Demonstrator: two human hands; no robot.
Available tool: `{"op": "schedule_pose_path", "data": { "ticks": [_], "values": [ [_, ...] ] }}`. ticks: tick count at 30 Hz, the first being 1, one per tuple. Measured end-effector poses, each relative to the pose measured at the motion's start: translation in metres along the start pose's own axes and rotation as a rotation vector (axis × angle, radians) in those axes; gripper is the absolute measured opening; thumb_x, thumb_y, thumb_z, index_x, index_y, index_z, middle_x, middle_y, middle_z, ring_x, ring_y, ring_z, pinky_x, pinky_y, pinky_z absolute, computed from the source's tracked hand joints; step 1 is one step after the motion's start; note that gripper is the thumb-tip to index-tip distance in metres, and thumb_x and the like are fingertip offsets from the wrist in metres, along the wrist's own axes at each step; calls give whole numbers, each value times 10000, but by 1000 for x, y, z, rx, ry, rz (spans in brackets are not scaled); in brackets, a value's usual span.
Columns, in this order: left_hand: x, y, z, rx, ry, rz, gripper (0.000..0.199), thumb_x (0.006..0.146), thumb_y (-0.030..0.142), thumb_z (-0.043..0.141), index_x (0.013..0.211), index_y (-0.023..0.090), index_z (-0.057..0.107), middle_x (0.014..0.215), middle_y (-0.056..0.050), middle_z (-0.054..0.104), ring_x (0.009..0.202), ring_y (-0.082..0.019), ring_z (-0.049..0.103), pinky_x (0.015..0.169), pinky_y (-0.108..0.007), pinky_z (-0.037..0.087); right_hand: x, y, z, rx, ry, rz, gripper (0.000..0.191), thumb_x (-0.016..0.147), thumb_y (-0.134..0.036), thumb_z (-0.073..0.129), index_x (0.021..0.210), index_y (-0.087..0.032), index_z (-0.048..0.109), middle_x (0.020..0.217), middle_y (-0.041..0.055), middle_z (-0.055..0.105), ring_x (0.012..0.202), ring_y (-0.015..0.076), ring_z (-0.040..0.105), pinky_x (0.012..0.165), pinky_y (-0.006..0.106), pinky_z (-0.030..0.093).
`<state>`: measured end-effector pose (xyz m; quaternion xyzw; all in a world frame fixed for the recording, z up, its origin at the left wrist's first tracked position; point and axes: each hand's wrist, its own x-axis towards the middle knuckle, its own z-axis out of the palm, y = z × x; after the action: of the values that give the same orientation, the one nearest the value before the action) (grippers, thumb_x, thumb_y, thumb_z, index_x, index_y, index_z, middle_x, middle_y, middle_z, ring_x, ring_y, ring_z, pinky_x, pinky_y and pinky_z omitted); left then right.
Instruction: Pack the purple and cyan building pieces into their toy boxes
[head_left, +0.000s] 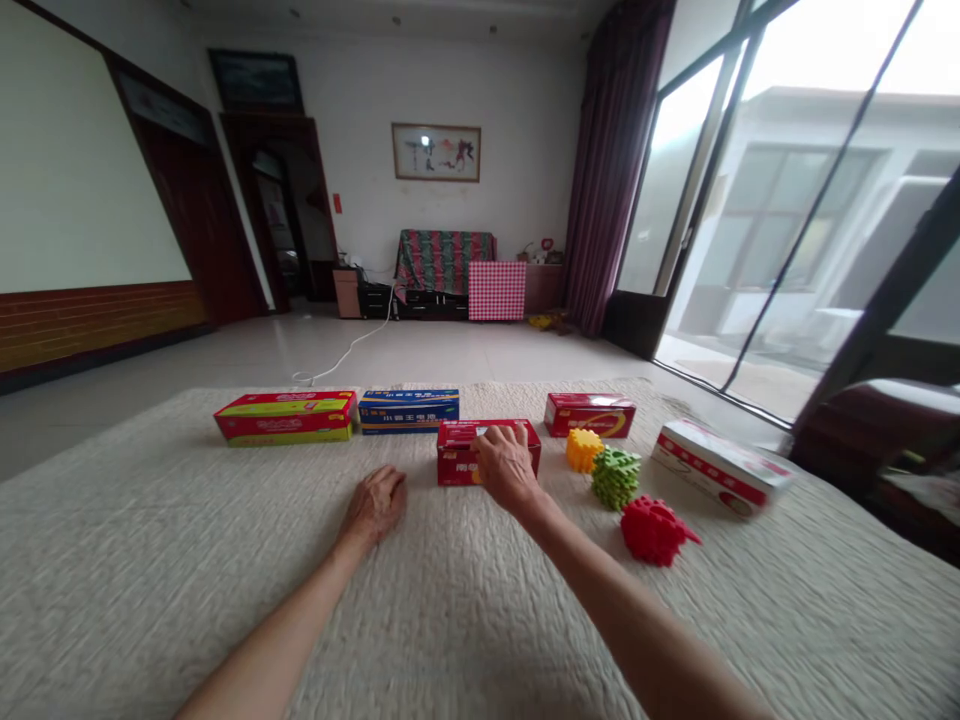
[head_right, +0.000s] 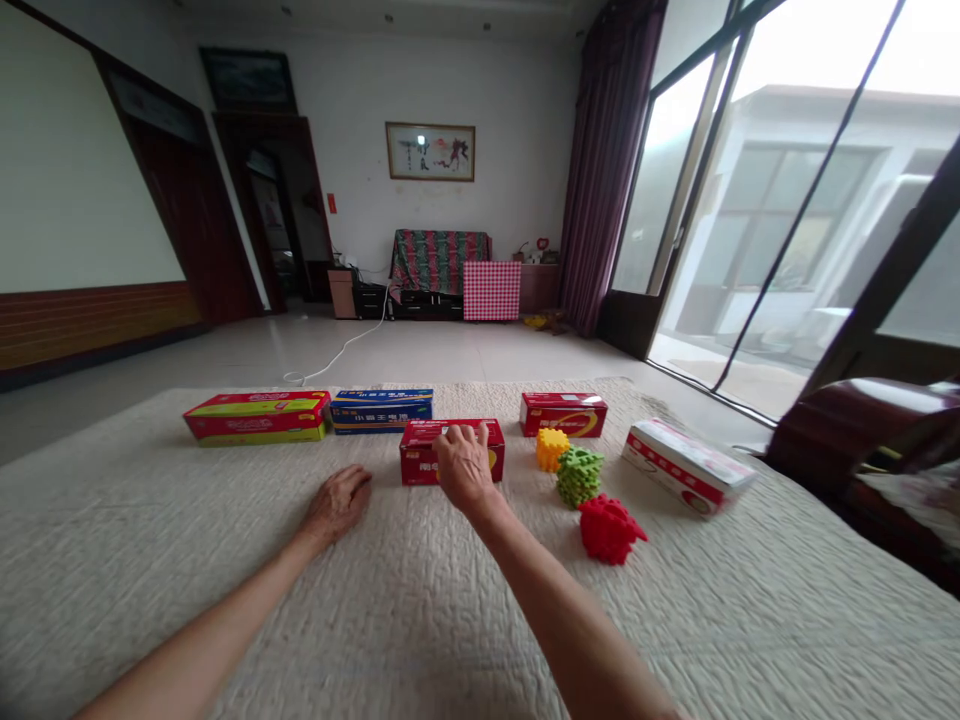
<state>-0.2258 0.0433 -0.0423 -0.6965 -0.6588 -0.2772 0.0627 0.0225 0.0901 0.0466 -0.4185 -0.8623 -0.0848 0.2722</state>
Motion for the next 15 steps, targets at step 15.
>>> {"op": "schedule_pose_path", "data": {
  "ticks": [15],
  "values": [
    [-6, 6, -17, -372, -51, -162, 760, 639, 58, 498, 1384, 186, 410, 1357, -79, 550, 1240, -220, 516, 1036, -386, 419, -23, -45, 12, 174, 62, -45, 168, 861, -200, 503, 911, -250, 655, 969, 52, 579, 931, 215, 448, 962, 403, 246]
  ]
}}
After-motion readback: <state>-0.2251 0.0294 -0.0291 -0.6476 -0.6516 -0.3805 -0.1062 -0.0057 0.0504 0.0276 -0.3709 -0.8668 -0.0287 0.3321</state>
